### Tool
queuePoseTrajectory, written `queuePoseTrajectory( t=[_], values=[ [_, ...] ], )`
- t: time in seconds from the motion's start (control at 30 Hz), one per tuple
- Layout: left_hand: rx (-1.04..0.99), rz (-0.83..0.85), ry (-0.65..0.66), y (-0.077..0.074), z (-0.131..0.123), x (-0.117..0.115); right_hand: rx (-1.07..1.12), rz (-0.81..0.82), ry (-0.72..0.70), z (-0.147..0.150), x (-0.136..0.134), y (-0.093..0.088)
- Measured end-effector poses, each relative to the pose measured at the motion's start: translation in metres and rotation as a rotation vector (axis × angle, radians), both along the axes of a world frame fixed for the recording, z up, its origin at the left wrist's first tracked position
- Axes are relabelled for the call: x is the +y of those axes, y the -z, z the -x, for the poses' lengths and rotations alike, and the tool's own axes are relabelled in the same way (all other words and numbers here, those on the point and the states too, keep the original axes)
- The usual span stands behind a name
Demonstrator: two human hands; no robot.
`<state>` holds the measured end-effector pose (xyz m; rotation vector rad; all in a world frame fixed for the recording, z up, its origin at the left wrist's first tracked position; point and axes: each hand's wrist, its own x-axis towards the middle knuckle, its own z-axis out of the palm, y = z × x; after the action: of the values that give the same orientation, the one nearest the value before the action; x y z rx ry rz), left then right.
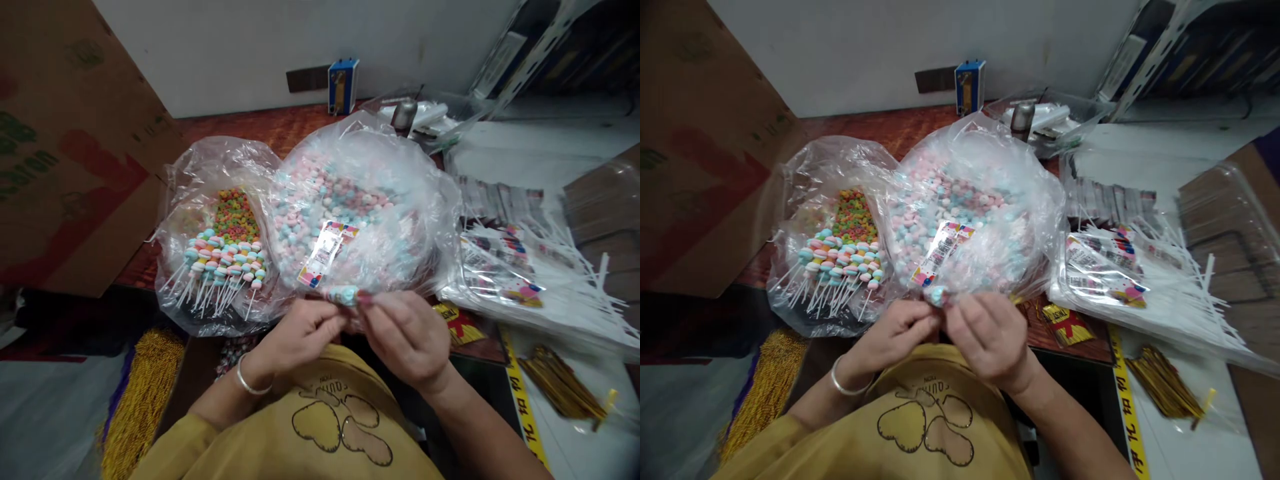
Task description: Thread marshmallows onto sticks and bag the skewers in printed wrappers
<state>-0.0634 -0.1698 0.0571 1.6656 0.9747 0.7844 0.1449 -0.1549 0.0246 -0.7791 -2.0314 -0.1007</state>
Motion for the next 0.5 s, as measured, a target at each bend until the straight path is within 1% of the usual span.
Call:
queuePoseTrajectory(
  t=[0.07,0.1,0.13,0.17,0.23,0.3,0.33,0.37,0.4,0.43,0.5],
  values=[
    [-0.081,0.110,-0.135,0.005,0.004,0.008,-0.023,0.067,-0.181,0.009,-0.007,0.000],
    [-0.118,0.119,-0.160,0.006,0.007,0.012,-0.015,0.115,-0.256,0.015,-0.010,0.000],
    [-0.138,0.099,-0.156,0.005,0.012,0.016,0.003,0.174,-0.315,0.020,-0.011,0.001],
    [-0.141,0.051,-0.131,0.003,0.017,0.018,0.035,0.247,-0.355,0.026,-0.011,0.002],
    [-0.083,-0.101,-0.021,-0.002,0.026,0.019,0.129,0.451,-0.393,0.033,-0.005,0.003],
    [0.060,-0.277,0.104,-0.004,0.032,0.018,0.242,0.675,-0.376,0.034,0.005,0.001],
    [0.163,-0.376,0.120,-0.002,0.033,0.018,0.304,0.767,-0.352,0.033,0.011,-0.001],
    [0.276,-0.482,0.092,0.003,0.033,0.017,0.369,0.839,-0.330,0.031,0.015,-0.004],
    [0.386,-0.584,0.022,0.009,0.032,0.017,0.431,0.887,-0.321,0.029,0.018,-0.007],
    [0.480,-0.678,-0.078,0.017,0.031,0.018,0.484,0.915,-0.328,0.028,0.019,-0.011],
    [0.573,-0.791,-0.226,0.033,0.029,0.021,0.493,0.947,-0.400,0.030,0.017,-0.015]
  ],
)
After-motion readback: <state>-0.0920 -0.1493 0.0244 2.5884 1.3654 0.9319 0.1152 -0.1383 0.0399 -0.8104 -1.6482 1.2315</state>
